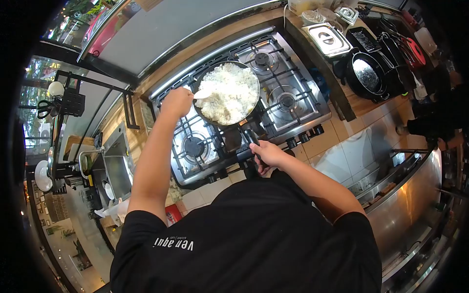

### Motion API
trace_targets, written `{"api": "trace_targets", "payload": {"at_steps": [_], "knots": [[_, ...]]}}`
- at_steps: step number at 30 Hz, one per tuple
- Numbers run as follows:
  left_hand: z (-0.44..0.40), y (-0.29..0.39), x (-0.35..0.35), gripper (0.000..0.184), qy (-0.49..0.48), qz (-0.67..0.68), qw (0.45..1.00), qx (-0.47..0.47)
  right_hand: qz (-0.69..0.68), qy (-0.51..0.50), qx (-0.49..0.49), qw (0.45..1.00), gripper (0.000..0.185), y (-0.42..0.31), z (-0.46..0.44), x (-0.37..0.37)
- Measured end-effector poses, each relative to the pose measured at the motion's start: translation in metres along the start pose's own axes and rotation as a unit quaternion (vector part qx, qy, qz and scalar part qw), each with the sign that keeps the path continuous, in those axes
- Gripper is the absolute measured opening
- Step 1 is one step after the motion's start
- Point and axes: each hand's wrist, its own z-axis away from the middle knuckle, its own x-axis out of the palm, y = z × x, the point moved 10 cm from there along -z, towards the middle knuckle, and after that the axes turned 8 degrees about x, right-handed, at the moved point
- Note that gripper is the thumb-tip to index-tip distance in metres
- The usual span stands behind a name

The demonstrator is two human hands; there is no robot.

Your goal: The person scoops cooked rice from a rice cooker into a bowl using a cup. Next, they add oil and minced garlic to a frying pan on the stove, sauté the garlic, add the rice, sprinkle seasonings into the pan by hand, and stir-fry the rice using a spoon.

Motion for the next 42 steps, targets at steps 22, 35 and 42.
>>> {"api": "trace_targets", "payload": {"at_steps": [22,35,42], "knots": [[-0.025,0.153,-0.017,0.024,0.007,-0.032,0.999,0.008,0.0,-0.252,0.039,0.967,0.029,0.0,-0.013,0.003],[0.014,0.109,0.012,0.031,0.13,0.044,0.99,-0.02,0.296,0.062,-0.234,0.924,0.054,-0.046,0.0,-0.053],[0.139,0.218,0.104,0.03,0.173,0.509,0.838,0.091,-0.222,-0.004,-0.177,0.959,0.034,-0.056,0.033,-0.062]]}}
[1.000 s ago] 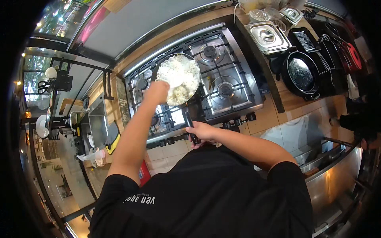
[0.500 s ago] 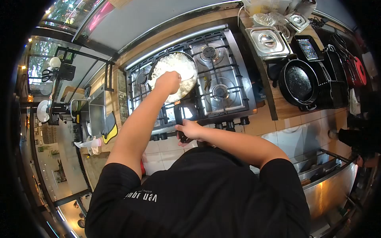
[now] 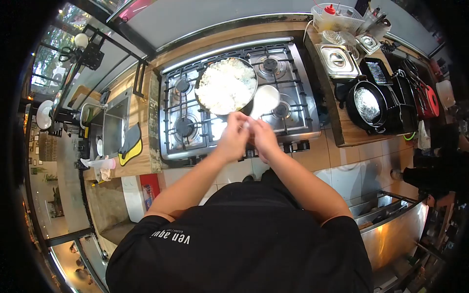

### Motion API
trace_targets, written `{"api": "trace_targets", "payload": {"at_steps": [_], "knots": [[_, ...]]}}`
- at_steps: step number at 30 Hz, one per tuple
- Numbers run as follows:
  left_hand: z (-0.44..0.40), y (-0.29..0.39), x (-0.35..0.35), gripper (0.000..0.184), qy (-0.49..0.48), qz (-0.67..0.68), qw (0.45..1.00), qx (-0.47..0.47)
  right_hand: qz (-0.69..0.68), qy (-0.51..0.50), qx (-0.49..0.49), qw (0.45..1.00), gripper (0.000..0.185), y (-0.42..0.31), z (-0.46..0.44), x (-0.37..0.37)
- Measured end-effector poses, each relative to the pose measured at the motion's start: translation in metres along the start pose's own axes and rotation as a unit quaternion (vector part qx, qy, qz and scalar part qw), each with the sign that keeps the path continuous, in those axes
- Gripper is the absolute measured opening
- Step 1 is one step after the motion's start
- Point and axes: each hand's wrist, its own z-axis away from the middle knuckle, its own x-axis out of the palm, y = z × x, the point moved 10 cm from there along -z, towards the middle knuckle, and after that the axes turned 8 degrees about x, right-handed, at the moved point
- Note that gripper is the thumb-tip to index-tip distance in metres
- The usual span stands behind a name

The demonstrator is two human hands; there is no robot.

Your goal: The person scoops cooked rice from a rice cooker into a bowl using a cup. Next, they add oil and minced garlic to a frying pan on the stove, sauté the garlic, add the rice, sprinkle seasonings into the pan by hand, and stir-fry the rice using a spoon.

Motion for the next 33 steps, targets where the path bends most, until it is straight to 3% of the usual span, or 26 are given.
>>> {"api": "trace_targets", "payload": {"at_steps": [1,2,3,4,5,6,8,10,11,15,19,20,22,24,25,28,33], "knots": [[0.016,0.029,0.004,0.032,-0.051,0.013,0.998,-0.024,0.012,0.026,-0.02,0.999,0.027,0.001,0.007,-0.011],[0.03,0.033,-0.003,0.035,-0.008,0.107,0.994,0.0,0.024,0.029,-0.034,0.999,0.025,0.006,0.007,-0.024],[0.045,0.029,-0.034,0.037,0.117,-0.017,0.99,0.075,-0.034,0.063,-0.037,0.997,0.023,0.0,0.031,-0.027],[0.066,0.019,-0.059,0.038,0.245,-0.142,0.948,0.146,-0.09,0.09,-0.044,0.991,0.022,-0.004,0.056,-0.024],[0.078,-0.067,-0.049,0.038,0.255,0.09,0.958,-0.097,-0.072,0.091,-0.054,0.992,0.022,0.002,0.066,-0.041],[0.068,-0.125,-0.015,0.036,0.19,0.353,0.901,-0.165,-0.055,0.095,-0.065,0.992,0.023,0.007,0.078,-0.065],[0.071,-0.069,0.02,0.03,0.108,0.617,0.695,-0.353,-0.028,0.13,-0.094,0.987,0.024,0.012,0.11,-0.094],[0.054,-0.099,0.029,0.02,0.023,0.653,0.711,-0.26,-0.007,0.161,-0.125,0.979,0.026,0.027,0.139,-0.13],[0.059,-0.09,0.012,0.014,0.113,0.583,0.748,-0.299,-0.024,0.192,-0.135,0.972,0.026,0.035,0.159,-0.143],[0.09,-0.033,-0.05,0.02,0.063,0.531,0.78,-0.325,-0.036,0.268,-0.156,0.95,0.025,0.056,0.23,-0.176],[0.043,0.001,-0.062,0.035,0.003,0.6,0.742,-0.298,-0.061,0.271,-0.213,0.937,0.026,0.055,0.238,-0.188],[0.018,-0.005,-0.059,0.031,-0.02,0.609,0.743,-0.277,-0.065,0.273,-0.209,0.937,0.026,0.052,0.233,-0.183],[0.042,0.017,-0.061,0.034,0.029,0.504,0.835,-0.218,-0.069,0.232,-0.263,0.934,0.027,0.021,0.232,-0.159],[0.1,0.014,-0.049,0.033,0.053,0.484,0.824,-0.29,-0.079,0.217,-0.265,0.936,0.027,0.01,0.234,-0.153],[0.11,0.027,-0.048,0.032,0.042,0.505,0.82,-0.267,-0.071,0.192,-0.267,0.942,0.027,0.005,0.235,-0.148],[0.099,0.002,-0.044,0.031,-0.002,0.518,0.816,-0.257,-0.048,0.187,-0.265,0.945,0.027,0.0,0.239,-0.139],[0.074,-0.03,-0.044,0.029,0.015,0.523,0.813,-0.257,-0.048,0.179,-0.257,0.948,0.029,0.006,0.24,-0.143]]}}
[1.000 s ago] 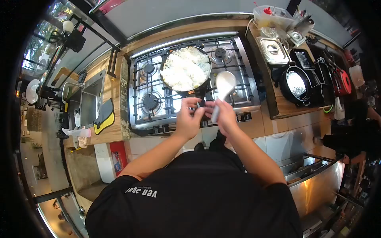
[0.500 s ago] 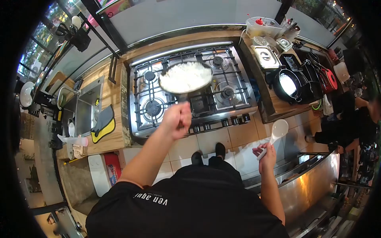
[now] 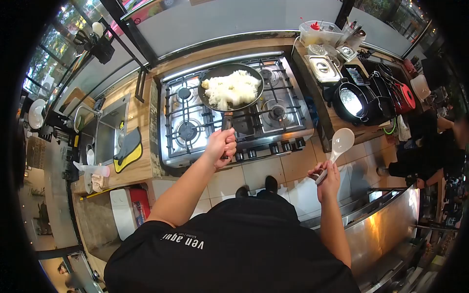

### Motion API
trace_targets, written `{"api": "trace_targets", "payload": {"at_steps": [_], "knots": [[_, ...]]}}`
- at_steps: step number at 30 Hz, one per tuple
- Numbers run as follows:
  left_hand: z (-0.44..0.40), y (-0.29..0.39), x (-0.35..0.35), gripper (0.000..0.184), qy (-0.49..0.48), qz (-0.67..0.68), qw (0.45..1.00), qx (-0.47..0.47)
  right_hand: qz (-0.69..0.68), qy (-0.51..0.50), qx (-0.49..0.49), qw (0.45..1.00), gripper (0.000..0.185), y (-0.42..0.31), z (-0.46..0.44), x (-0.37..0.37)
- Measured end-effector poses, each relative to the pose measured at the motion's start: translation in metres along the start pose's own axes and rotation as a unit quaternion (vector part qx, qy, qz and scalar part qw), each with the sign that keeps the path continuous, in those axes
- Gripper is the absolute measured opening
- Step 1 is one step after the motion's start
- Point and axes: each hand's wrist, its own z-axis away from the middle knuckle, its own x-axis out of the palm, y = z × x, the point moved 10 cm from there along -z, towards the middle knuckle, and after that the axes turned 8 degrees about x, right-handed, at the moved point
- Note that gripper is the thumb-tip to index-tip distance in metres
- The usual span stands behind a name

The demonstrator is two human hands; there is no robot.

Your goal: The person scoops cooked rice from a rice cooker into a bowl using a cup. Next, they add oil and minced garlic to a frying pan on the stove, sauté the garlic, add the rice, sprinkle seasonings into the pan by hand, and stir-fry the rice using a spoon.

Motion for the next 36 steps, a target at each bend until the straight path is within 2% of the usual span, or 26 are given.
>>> {"api": "trace_targets", "payload": {"at_steps": [3,5,7,9,11,14,15,18,21,23,26,27,30,32,33,35,36], "knots": [[0.005,0.008,-0.001,0.022,0.011,0.007,1.0,-0.007,0.013,-0.004,0.009,1.0,0.029,0.007,0.002,-0.007],[-0.005,0.02,0.002,0.023,0.027,0.008,1.0,-0.01,0.022,-0.007,0.01,1.0,0.029,0.006,-0.003,-0.008],[-0.038,0.035,0.011,0.029,-0.017,0.045,0.998,-0.038,0.034,-0.007,0.018,0.999,0.029,0.008,-0.011,-0.01],[-0.049,0.058,0.035,0.036,0.022,0.053,0.997,-0.058,0.028,-0.02,0.013,0.999,0.028,0.008,-0.018,-0.007],[-0.032,0.047,0.033,0.038,-0.007,-0.021,0.999,0.038,0.053,-0.008,0.001,0.999,0.028,-0.002,-0.025,-0.008],[0.015,-0.017,0.002,0.038,0.046,-0.012,0.999,-0.012,0.057,-0.033,0.006,0.998,0.029,-0.003,-0.028,-0.016],[0.024,-0.015,0.007,0.039,0.054,-0.014,0.998,-0.006,0.066,-0.029,0.02,0.997,0.029,0.001,-0.026,-0.018],[-0.001,-0.026,-0.012,0.042,-0.013,-0.029,0.999,-0.01,0.068,-0.03,0.029,0.997,0.03,0.007,-0.03,-0.019],[-0.004,-0.03,-0.022,0.043,0.011,-0.005,1.0,-0.028,0.073,-0.031,0.036,0.996,0.031,0.008,-0.028,-0.021],[0.007,-0.022,-0.018,0.041,0.007,-0.017,1.0,-0.015,0.091,-0.035,0.043,0.994,0.031,0.011,-0.025,-0.022],[0.005,-0.004,-0.025,0.036,0.074,-0.027,0.996,-0.035,0.086,-0.039,0.048,0.994,0.03,0.013,-0.021,-0.019],[-0.013,0.004,-0.023,0.035,0.035,-0.002,0.998,-0.046,0.084,-0.04,0.05,0.994,0.03,0.014,-0.024,-0.017],[-0.051,0.032,-0.013,0.036,0.032,0.037,0.997,-0.056,0.115,-0.051,0.044,0.991,0.029,0.015,-0.032,-0.007],[-0.041,0.04,-0.004,0.036,0.029,-0.083,0.994,0.065,0.116,-0.056,0.042,0.991,0.03,0.01,-0.029,-0.004],[-0.019,0.019,-0.01,0.035,0.063,-0.036,0.997,0.036,0.12,-0.064,0.046,0.99,0.031,0.01,-0.03,-0.002],[0.0,-0.015,-0.022,0.016,0.043,-0.039,0.998,0.035,0.122,-0.069,0.036,0.99,0.032,0.008,-0.037,-0.001],[-0.01,-0.019,-0.031,0.012,0.03,-0.041,0.998,0.036,0.119,-0.065,0.042,0.99,0.031,0.01,-0.036,-0.003]]}}
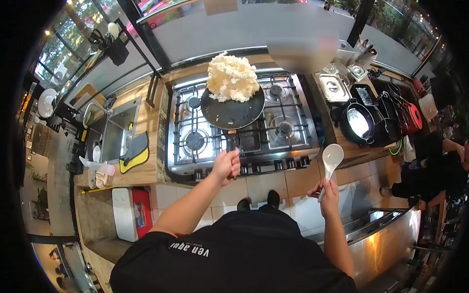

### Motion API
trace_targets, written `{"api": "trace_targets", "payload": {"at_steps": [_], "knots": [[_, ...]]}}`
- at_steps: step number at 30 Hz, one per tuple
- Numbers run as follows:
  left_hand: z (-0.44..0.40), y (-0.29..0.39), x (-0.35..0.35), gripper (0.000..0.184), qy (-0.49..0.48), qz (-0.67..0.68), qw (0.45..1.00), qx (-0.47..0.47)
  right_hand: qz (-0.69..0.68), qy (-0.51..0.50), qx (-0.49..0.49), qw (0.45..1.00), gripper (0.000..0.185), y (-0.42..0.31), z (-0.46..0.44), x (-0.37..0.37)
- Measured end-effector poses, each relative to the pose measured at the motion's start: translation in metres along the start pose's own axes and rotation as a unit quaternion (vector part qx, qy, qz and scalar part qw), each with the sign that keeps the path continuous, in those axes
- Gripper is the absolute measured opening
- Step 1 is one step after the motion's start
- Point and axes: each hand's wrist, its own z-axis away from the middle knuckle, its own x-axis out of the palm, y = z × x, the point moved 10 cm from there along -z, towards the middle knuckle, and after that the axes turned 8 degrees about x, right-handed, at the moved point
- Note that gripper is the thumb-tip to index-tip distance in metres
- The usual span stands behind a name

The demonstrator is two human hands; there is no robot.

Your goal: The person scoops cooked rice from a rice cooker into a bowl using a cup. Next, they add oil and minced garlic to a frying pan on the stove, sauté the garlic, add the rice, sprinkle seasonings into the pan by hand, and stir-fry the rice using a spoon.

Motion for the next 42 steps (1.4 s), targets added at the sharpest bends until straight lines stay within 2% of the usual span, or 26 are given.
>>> {"api": "trace_targets", "payload": {"at_steps": [4,9,12,15,17,18,19,21,23,24,25,27,28,29,30,31,32,33,35,36,37,38,39,41,42], "knots": [[-0.028,-0.005,-0.018,0.01,-0.022,0.023,0.999,-0.01,0.009,0.006,0.018,1.0,0.032,0.002,0.008,0.002],[-0.006,0.002,-0.006,0.012,-0.035,0.034,0.999,-0.012,0.009,0.006,0.027,1.0,0.032,0.008,0.015,0.01],[-0.014,-0.014,-0.018,0.012,-0.022,0.018,1.0,-0.009,0.013,-0.025,0.04,0.999,0.029,0.023,0.007,0.034],[-0.039,-0.037,-0.038,0.014,-0.039,-0.019,0.999,-0.005,-0.003,-0.014,0.074,0.997,0.026,0.039,-0.009,0.077],[-0.04,-0.033,-0.055,0.022,0.087,-0.164,0.982,-0.016,-0.027,-0.042,0.074,0.996,0.025,0.052,-0.027,0.108],[-0.063,-0.023,-0.082,0.047,0.085,-0.318,0.935,0.136,-0.012,-0.036,0.096,0.995,0.027,0.055,-0.031,0.124],[-0.032,0.026,-0.067,0.054,0.182,-0.489,0.795,0.31,0.002,-0.05,0.095,0.994,0.029,0.056,-0.038,0.143],[0.029,0.086,0.009,0.047,0.083,-0.494,0.783,0.368,0.023,-0.06,0.092,0.994,0.034,0.057,-0.047,0.177],[0.037,0.068,0.05,0.041,-0.1,-0.423,0.855,0.284,0.051,-0.09,0.105,0.989,0.037,0.052,-0.05,0.215],[0.041,0.055,0.063,0.039,-0.148,-0.411,0.871,0.227,-0.008,-0.136,0.118,0.984,0.039,0.065,-0.055,0.232],[0.038,0.05,0.066,0.037,-0.162,-0.436,0.822,0.33,0.003,-0.153,0.142,0.978,0.041,0.063,-0.051,0.25],[0.032,0.063,0.064,0.034,-0.063,-0.525,0.799,0.285,-0.019,-0.203,0.104,0.973,0.043,0.064,-0.059,0.275],[0.03,0.071,0.064,0.034,-0.064,-0.509,0.802,0.305,0.04,-0.232,0.113,0.965,0.047,0.074,-0.063,0.278],[0.025,0.083,0.06,0.034,-0.059,-0.494,0.804,0.325,0.144,-0.256,0.064,0.954,0.048,0.061,-0.063,0.282],[0.012,0.091,0.049,0.032,-0.041,-0.537,0.786,0.304,0.246,-0.267,0.019,0.932,0.053,0.047,-0.059,0.278],[0.001,0.101,0.034,0.031,-0.014,-0.581,0.764,0.279,0.342,-0.282,-0.025,0.896,0.058,0.035,-0.052,0.272],[-0.007,0.116,0.028,0.024,0.005,-0.625,0.733,0.27,0.342,-0.305,-0.039,0.888,0.059,0.025,-0.049,0.26],[-0.01,0.132,0.029,0.02,0.019,-0.654,0.677,0.337,0.41,-0.304,-0.085,0.856,0.055,0.007,-0.048,0.247],[-0.04,0.146,0.012,0.023,0.018,-0.728,0.597,0.337,0.396,-0.269,-0.103,0.872,0.048,-0.032,-0.056,0.209],[-0.055,0.151,0.005,0.023,0.032,-0.733,0.595,0.328,0.405,-0.242,-0.103,0.876,0.045,-0.052,-0.065,0.186],[-0.082,0.139,-0.002,0.025,0.028,-0.783,0.575,0.237,0.385,-0.22,-0.081,0.893,0.042,-0.074,-0.077,0.165],[-0.101,0.125,-0.009,0.026,0.02,-0.822,0.55,0.143,0.406,-0.191,-0.113,0.887,0.04,-0.1,-0.091,0.142],[-0.112,0.123,-0.006,0.026,0.021,-0.823,0.55,0.14,0.404,-0.175,-0.12,0.89,0.038,-0.13,-0.102,0.125],[-0.134,0.116,-0.009,0.027,0.007,-0.85,0.525,0.052,0.47,-0.126,-0.181,0.855,0.037,-0.192,-0.131,0.083],[-0.127,0.136,0.022,0.024,0.01,-0.839,0.542,0.049,0.494,-0.1,-0.181,0.844,0.037,-0.224,-0.145,0.068]]}}
